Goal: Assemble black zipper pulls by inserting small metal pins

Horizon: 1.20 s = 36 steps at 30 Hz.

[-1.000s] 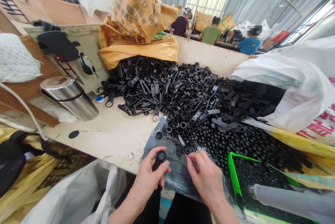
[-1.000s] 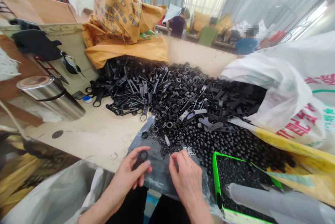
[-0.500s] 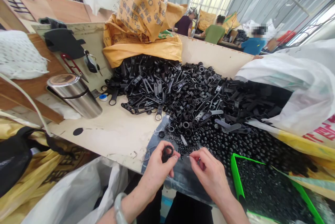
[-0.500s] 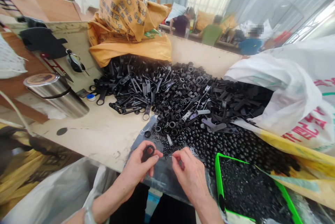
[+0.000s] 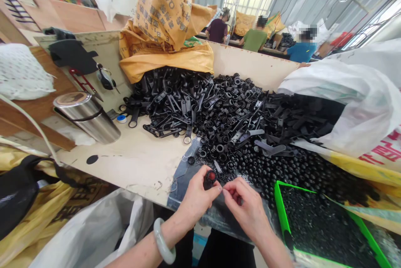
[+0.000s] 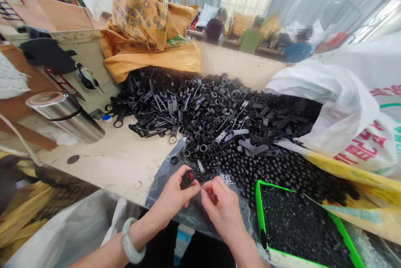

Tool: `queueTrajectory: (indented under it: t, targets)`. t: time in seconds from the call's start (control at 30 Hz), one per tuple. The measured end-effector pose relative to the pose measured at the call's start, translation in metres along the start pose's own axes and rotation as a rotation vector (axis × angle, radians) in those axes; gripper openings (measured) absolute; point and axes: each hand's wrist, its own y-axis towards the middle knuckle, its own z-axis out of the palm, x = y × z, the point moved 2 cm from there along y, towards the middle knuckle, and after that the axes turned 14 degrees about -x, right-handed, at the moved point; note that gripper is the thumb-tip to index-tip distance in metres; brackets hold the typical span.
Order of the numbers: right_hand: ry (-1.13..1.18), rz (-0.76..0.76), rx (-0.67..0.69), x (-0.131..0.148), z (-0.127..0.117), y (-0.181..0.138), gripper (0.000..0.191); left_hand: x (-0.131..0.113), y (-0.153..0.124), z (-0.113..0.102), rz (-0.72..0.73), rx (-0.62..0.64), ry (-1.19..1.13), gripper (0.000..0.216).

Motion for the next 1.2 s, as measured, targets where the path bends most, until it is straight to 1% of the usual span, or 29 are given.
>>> queueTrajectory:
  t: [0.3, 0.43, 0.63, 0.8, 0.97, 1.03, 1.13, 1.2]
  targets:
    - [0.093, 0.035, 0.01, -0.005, 0.003, -0.003, 0.014, -0.005, 0.0, -0.006, 0.031, -0.023, 0.027, 0.022]
    - [0.121, 0.058, 0.003, -0.006, 0.007, -0.004, 0.014, -0.002, 0.0, -0.007, 0.037, -0.012, 0.043, 0.021]
    - [0.118, 0.032, -0.016, -0.004, 0.006, -0.002, 0.017, 0.001, 0.001, -0.009, 0.063, -0.037, 0.076, 0.021]
    - [0.067, -0.007, -0.031, -0.01, 0.0, -0.006, 0.017, -0.002, 0.006, -0.016, 0.157, -0.098, 0.162, 0.015]
    - [-0.031, 0.001, -0.04, -0.012, -0.004, -0.025, 0.018, -0.005, 0.011, -0.022, 0.265, -0.135, 0.226, 0.014]
    - [-0.045, 0.029, -0.065, -0.008, -0.004, -0.032, 0.019, -0.002, 0.008, -0.019, 0.237, -0.123, 0.228, 0.017]
    - [-0.032, 0.073, -0.101, 0.0, -0.001, -0.039, 0.019, 0.005, -0.002, -0.011, 0.113, -0.023, 0.196, 0.022]
    - [-0.01, 0.085, -0.103, 0.005, 0.0, -0.042, 0.019, 0.009, -0.01, -0.006, 0.062, 0.032, 0.164, 0.024]
